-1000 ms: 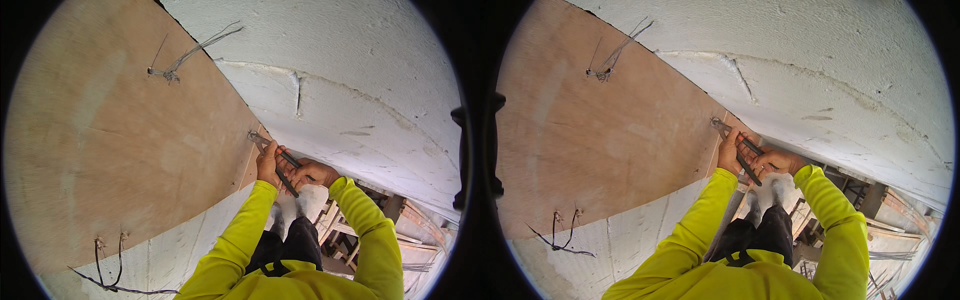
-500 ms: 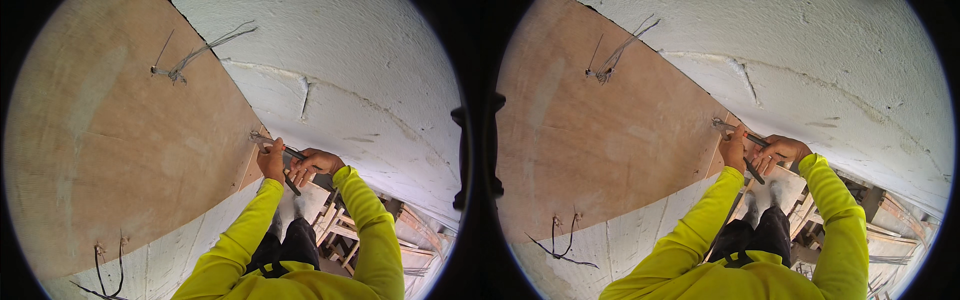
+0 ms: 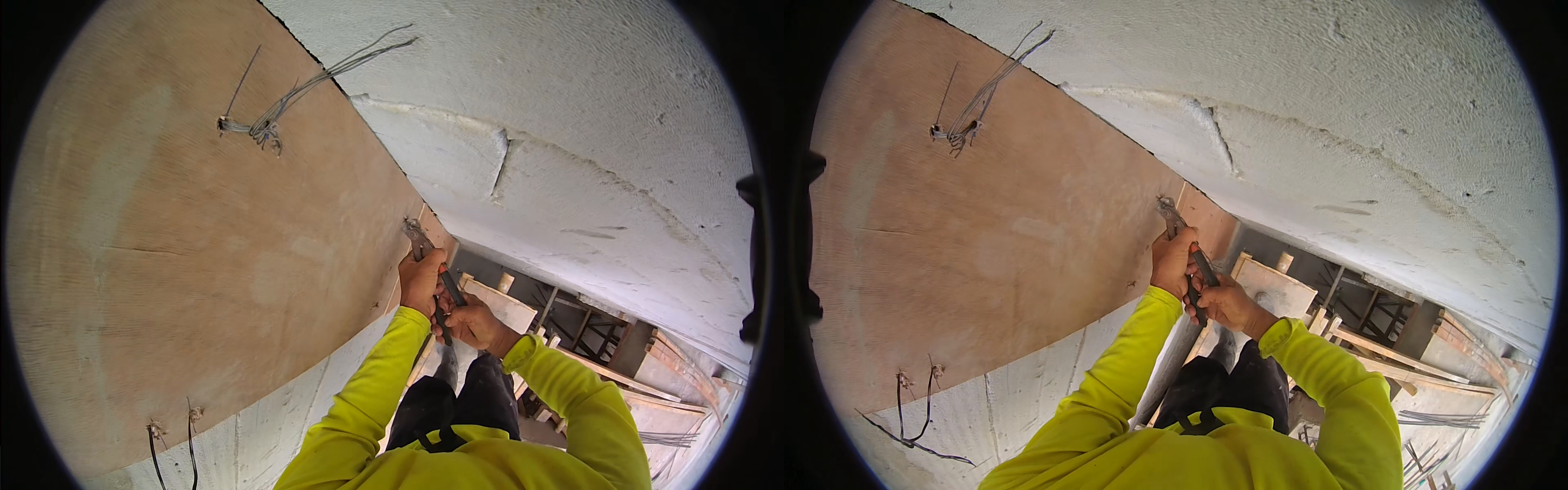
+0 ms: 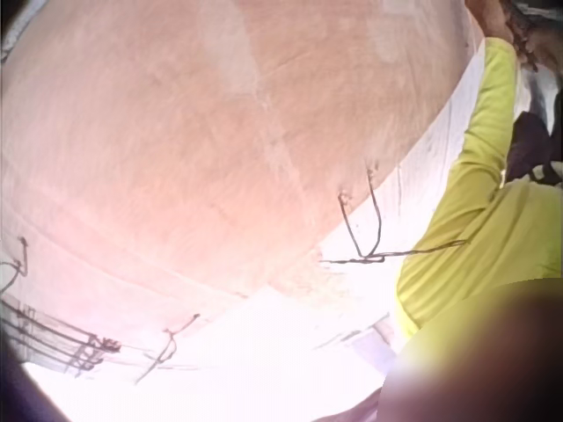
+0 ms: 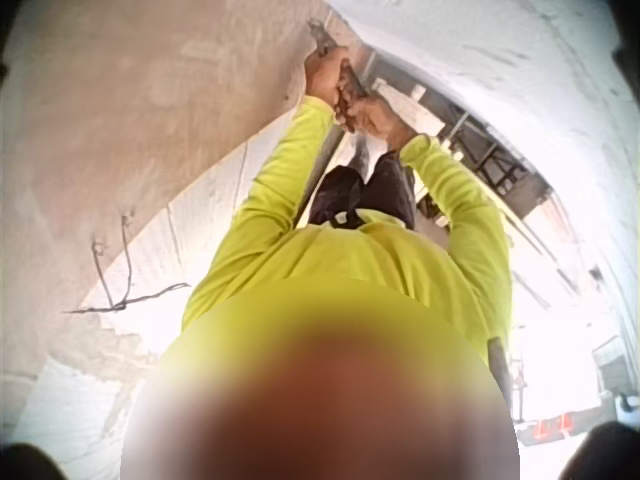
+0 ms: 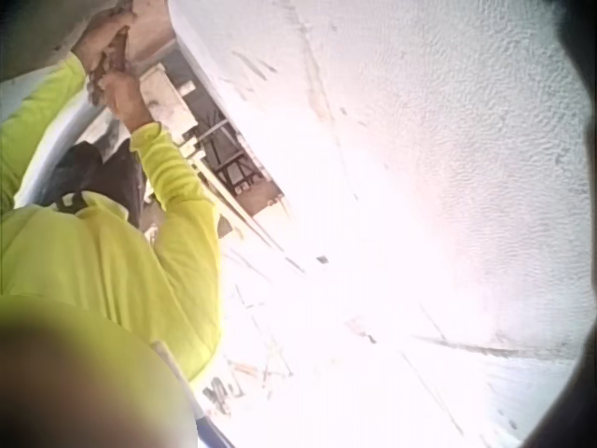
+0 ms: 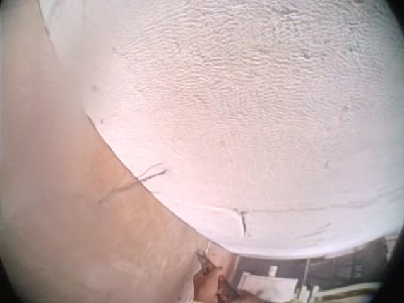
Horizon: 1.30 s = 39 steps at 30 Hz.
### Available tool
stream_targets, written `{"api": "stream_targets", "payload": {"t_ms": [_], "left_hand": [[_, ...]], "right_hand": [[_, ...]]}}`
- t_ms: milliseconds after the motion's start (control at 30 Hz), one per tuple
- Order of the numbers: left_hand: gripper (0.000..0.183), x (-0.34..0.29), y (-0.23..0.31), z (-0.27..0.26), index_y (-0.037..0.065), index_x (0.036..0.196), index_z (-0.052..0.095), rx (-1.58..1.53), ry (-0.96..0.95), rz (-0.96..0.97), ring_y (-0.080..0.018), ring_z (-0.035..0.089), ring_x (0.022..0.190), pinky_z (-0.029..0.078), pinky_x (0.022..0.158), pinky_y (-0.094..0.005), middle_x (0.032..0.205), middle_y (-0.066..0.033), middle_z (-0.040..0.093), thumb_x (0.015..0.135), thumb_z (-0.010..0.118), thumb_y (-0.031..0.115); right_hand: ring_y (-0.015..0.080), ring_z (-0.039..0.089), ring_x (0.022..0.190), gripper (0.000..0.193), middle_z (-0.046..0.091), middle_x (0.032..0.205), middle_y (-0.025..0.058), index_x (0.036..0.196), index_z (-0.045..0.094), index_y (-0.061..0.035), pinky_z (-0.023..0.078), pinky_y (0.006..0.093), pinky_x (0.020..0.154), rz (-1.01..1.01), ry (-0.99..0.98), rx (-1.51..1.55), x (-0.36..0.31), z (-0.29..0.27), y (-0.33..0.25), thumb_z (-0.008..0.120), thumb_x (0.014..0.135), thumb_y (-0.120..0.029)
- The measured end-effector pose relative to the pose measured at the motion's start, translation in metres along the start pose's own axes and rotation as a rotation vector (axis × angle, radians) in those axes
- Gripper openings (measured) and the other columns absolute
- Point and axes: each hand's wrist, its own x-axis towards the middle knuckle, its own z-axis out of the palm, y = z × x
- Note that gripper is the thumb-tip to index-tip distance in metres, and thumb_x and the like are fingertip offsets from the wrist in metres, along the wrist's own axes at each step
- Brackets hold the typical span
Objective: The person secures a large wooden board to a white block wall using wire ties and pliers. They repeatedly twist and tighten the wires at multiple points along the board's edge to hold it in place against the wall.
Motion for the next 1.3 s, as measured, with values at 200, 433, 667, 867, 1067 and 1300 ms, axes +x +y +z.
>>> {"api": "stream_targets", "payload": {"t_ms": [200,433,667,867,1067,1300], "left_hand": [[0.018,0.005,0.007,-0.027,0.008,0.082,0.06,0.112,-0.11,-0.02,-0.0088,0.046,0.048,0.036,0.042,-0.025,0.068,-0.0007,0.056,0.08,0.072,0.02],[0.018,0.002,0.012,-0.037,0.006,0.087,0.057,0.341,-0.062,0.094,-0.0106,0.044,0.043,0.033,0.037,-0.0278,0.068,-0.002,0.053,0.085,0.067,0.021],[0.023,0.003,-0.023,0.002,0.006,0.102,0.06,-0.017,-0.047,0.175,-0.0163,0.061,0.073,0.049,0.065,-0.0308,0.088,-0.0067,0.065,0.089,0.064,0.025],[0.019,0.023,-0.026,0.059,0.003,0.102,0.061,-0.548,-0.064,0.044,-0.02,0.065,0.085,0.056,0.076,-0.0391,0.093,-0.0108,0.067,0.097,0.066,0.021],[0.018,0.016,-0.018,0.047,0.007,0.091,0.059,-0.458,-0.052,-0.062,-0.0171,0.06,0.069,0.057,0.065,-0.0336,0.078,-0.0033,0.059,0.099,0.062,0.022],[0.021,0.016,-0.027,0.017,0.008,0.093,0.059,-0.473,-0.326,-0.044,-0.016,0.061,0.077,0.059,0.081,-0.0403,0.083,-0.0009,0.059,0.098,0.064,0.028]], "right_hand": [[0.024,0.063,0.073,0.025,0.059,0.086,0.0094,0.096,0.048,-0.0107,0.052,0.0403,0.065,-0.186,0.036,0.136,0.015,0.023,0.043,0.055,0.078,0.005],[0.0215,0.061,0.073,0.026,0.055,0.087,0.0066,0.096,0.048,-0.0105,0.051,0.0376,0.064,-0.354,0.099,0.156,0.041,0.034,0.08,0.054,0.078,0.007],[0.0223,0.061,0.078,0.02,0.053,0.081,0.0081,0.098,0.05,-0.0043,0.049,0.0371,0.068,-0.232,0.215,-0.964,0.005,-0.019,-0.006,0.055,0.08,0.002],[0.0451,0.06,0.085,0.038,0.053,0.099,0.0251,0.11,0.05,0.0029,0.052,0.0513,0.077,-0.485,0.376,-2.068,-0.01,-0.026,-0.079,0.065,0.076,-0.003],[0.0401,0.064,0.084,0.056,0.06,0.098,0.0223,0.119,0.043,-0.0006,0.052,0.045,0.072,-0.51,0.445,-1.655,-0.024,-0.004,-0.06,0.077,0.079,-0.02],[0.0359,0.07,0.103,0.032,0.067,0.116,0.0262,0.118,0.055,0.0021,0.059,0.0447,0.085,0.326,-0.087,-0.475,-0.015,-0.021,-0.087,0.064,0.096,-0.02]]}}
